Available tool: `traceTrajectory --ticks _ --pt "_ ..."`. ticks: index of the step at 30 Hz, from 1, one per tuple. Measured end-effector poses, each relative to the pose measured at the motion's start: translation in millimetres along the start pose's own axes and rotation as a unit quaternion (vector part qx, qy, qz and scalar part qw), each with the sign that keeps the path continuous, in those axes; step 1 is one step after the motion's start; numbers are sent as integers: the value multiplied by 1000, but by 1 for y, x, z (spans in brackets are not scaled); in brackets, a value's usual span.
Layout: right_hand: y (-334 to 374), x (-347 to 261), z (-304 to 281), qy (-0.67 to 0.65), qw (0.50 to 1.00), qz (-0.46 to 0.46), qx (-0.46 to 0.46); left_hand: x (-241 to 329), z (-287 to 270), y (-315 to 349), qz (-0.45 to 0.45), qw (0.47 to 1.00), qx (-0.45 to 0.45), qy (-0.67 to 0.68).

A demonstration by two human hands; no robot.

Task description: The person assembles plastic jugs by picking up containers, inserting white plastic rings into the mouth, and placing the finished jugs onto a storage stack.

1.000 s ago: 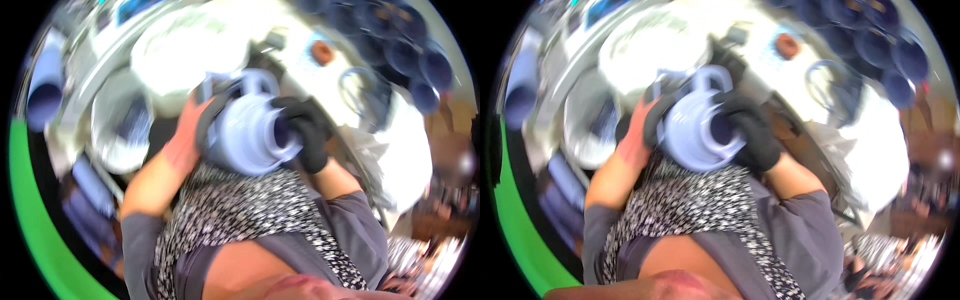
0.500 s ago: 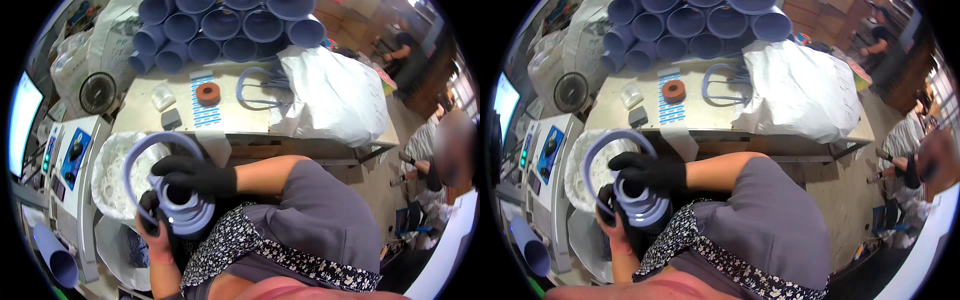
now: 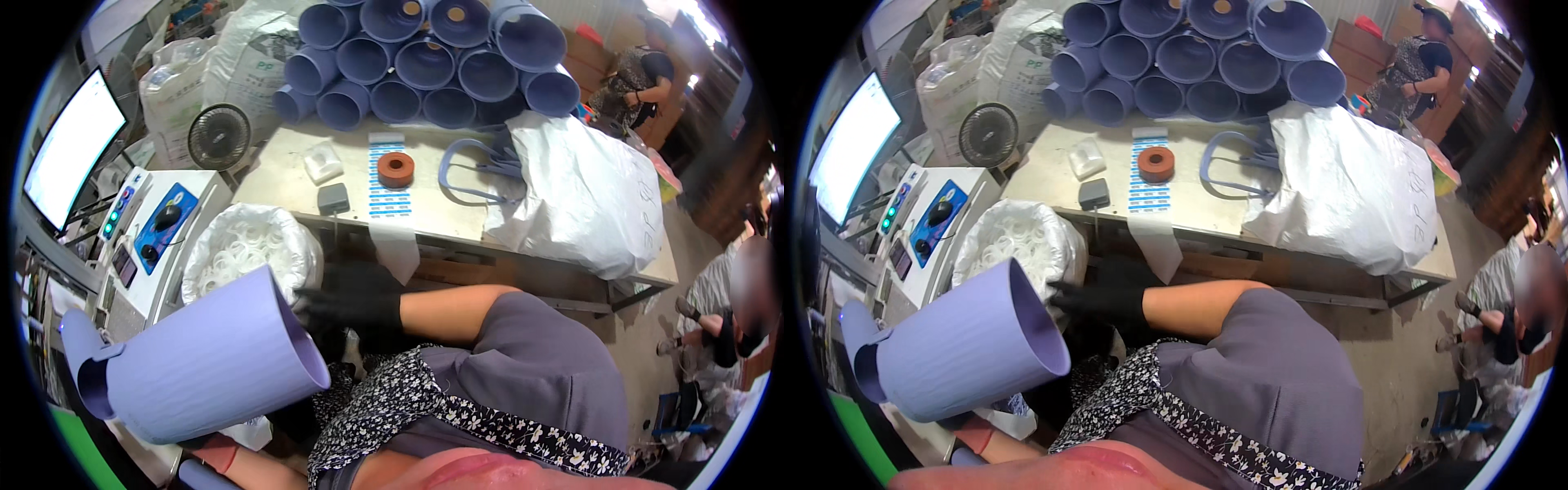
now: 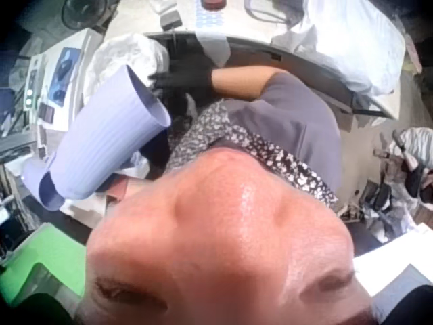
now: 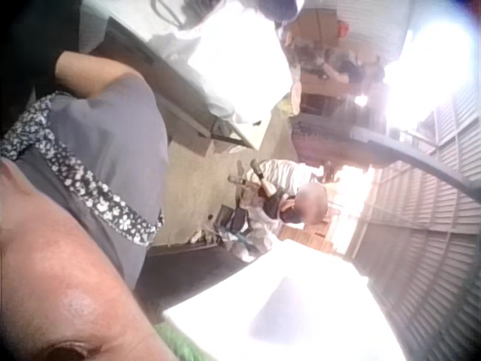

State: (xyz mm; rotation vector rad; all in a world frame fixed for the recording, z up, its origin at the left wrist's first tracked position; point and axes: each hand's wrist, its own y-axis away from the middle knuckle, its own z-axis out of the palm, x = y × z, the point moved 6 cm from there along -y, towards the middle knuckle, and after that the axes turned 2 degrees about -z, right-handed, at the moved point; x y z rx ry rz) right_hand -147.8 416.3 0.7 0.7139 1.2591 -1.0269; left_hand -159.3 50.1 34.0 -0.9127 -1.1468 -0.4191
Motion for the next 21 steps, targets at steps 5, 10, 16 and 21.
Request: traceTrajectory --ticks 5,10,16,21 --pt "8 14 35 -313 940 134 31 -9 -17 -9 41 995 74 -58" --pt "12 7 -15 -349 923 55 154 51 71 31 167 977 -33 132" --pt "15 -71 -149 -307 878 -147 337 49 150 124 354 771 -418 -324" --pt "9 -229 -278 -109 861 -311 387 -2 119 152 264 775 -471 -329"
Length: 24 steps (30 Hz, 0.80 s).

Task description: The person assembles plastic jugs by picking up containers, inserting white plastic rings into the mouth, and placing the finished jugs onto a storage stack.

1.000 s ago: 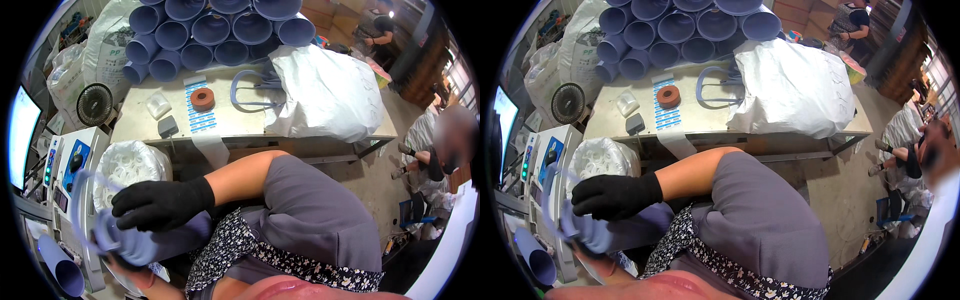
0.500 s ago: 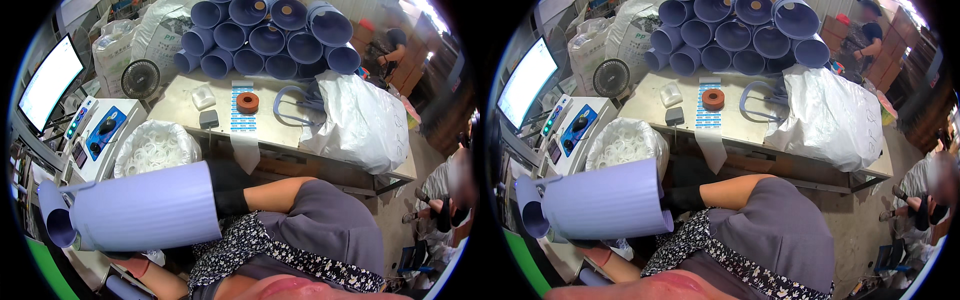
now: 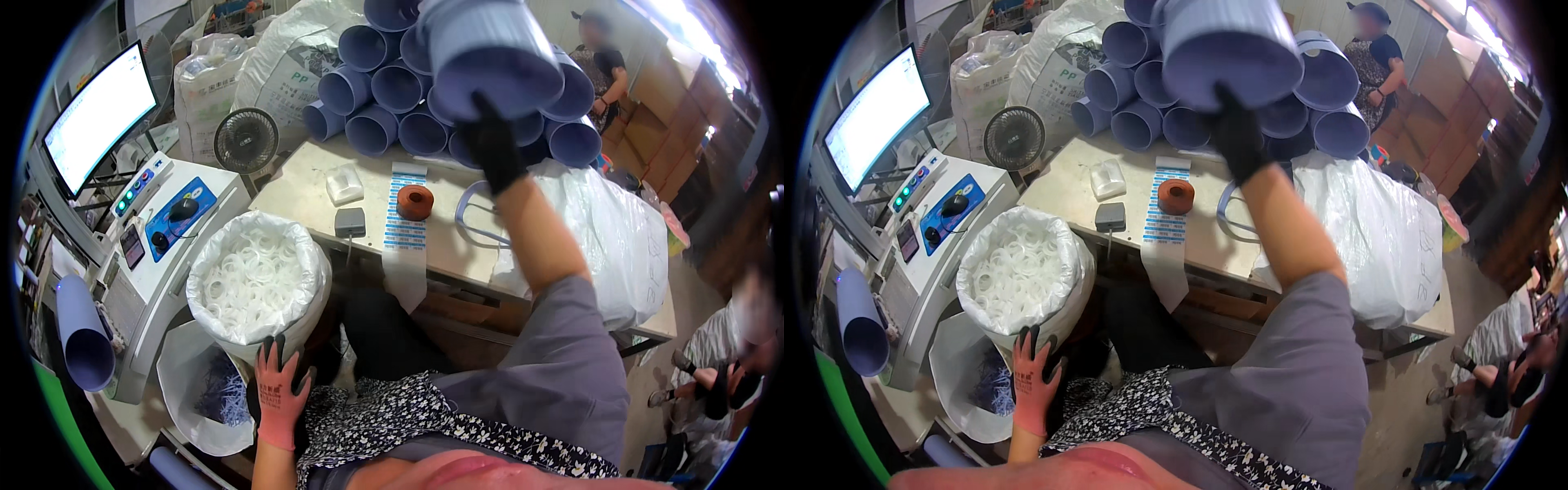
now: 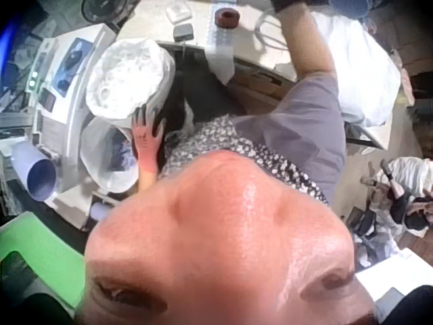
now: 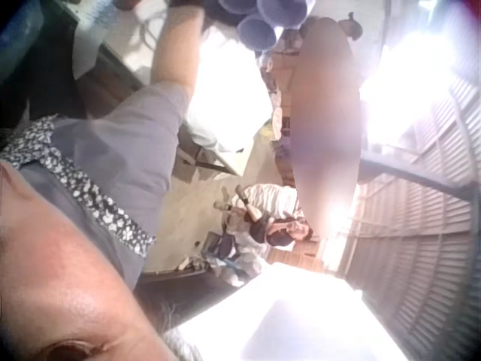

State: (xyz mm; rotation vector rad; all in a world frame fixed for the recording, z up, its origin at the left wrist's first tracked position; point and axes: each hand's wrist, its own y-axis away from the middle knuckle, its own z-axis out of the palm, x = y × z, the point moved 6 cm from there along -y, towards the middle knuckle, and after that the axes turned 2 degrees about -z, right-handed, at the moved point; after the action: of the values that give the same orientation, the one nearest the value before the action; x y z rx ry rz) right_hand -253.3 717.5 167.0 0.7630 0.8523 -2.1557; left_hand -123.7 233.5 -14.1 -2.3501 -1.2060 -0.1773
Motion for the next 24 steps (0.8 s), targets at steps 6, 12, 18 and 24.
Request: traceTrajectory --ticks 6,12,18,24 --pt "-136 -121 0 570 744 -348 2 7 36 29 -43 993 -100 33" --pt "-181 -77 10 831 424 -357 -42 4 38 35 -81 991 -85 59" --pt "-49 37 60 449 818 -90 -348 -2 41 34 -88 987 -114 70" --pt "183 -6 192 261 727 -254 -582 3 59 33 -35 985 -134 106"
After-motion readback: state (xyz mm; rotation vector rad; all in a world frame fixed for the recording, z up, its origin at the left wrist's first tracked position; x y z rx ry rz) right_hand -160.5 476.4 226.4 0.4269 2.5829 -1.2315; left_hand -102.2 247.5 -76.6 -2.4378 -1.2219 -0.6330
